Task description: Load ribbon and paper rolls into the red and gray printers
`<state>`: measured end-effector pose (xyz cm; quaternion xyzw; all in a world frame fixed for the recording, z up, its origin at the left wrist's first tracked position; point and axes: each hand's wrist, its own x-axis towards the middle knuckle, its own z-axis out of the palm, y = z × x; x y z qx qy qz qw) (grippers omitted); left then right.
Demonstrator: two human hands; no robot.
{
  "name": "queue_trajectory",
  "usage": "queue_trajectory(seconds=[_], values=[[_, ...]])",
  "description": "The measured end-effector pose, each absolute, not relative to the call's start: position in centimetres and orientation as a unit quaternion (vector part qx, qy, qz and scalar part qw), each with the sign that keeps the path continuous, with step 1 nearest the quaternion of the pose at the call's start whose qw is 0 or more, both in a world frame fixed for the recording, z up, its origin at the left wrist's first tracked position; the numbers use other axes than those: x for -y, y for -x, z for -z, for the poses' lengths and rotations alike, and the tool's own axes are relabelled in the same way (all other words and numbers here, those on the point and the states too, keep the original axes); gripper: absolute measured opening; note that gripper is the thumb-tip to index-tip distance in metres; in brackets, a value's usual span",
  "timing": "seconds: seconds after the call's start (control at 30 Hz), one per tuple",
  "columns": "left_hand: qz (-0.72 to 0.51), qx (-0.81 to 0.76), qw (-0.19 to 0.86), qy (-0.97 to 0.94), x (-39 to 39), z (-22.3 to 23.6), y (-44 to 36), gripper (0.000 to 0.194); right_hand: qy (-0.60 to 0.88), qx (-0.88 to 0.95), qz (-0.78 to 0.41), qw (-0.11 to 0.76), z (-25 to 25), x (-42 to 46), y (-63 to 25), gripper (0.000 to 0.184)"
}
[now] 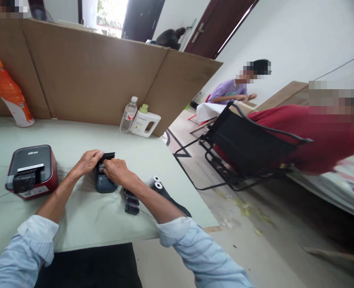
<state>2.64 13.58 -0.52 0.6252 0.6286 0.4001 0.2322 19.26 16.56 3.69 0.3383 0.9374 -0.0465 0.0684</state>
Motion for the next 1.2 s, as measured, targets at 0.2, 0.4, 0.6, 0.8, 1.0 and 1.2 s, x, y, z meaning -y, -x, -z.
queue_trajectory(seconds=[0.2,0.4,0.6,0.8,1.0,1.2], values=[[-0.396,-0.635,0.232,-0.621,-13.7,0.7,-2.6,0.046,-0.335,-0.939,0.031,0.065,-3.4,-16.6,-19.1,0.029],[-0.397,-0.632,0.235,-0.622,-13.5,0.4,-2.8,0.042,-0.311,-0.947,0.019,0.071,-3.2,-16.4,-19.0,0.031],[-0.396,-0.633,0.241,-0.62,-13.4,0.1,-2.9,0.042,-0.277,-0.959,-0.009,0.063,-3.3,-15.9,-19.5,0.033],[-0.396,-0.63,0.242,-0.623,-13.5,0.2,-2.8,0.042,-0.277,-0.957,-0.008,0.08,-3.8,-15.6,-19.7,0.035],[-0.4,-0.629,0.236,-0.624,-13.5,0.3,-2.9,0.043,-0.28,-0.957,0.007,0.073,-3.8,-15.7,-19.9,0.029],[-0.395,-0.63,0.237,-0.625,-13.4,0.2,-2.9,0.043,-0.279,-0.957,0.019,0.074,-3.9,-15.7,-20.3,0.028]])
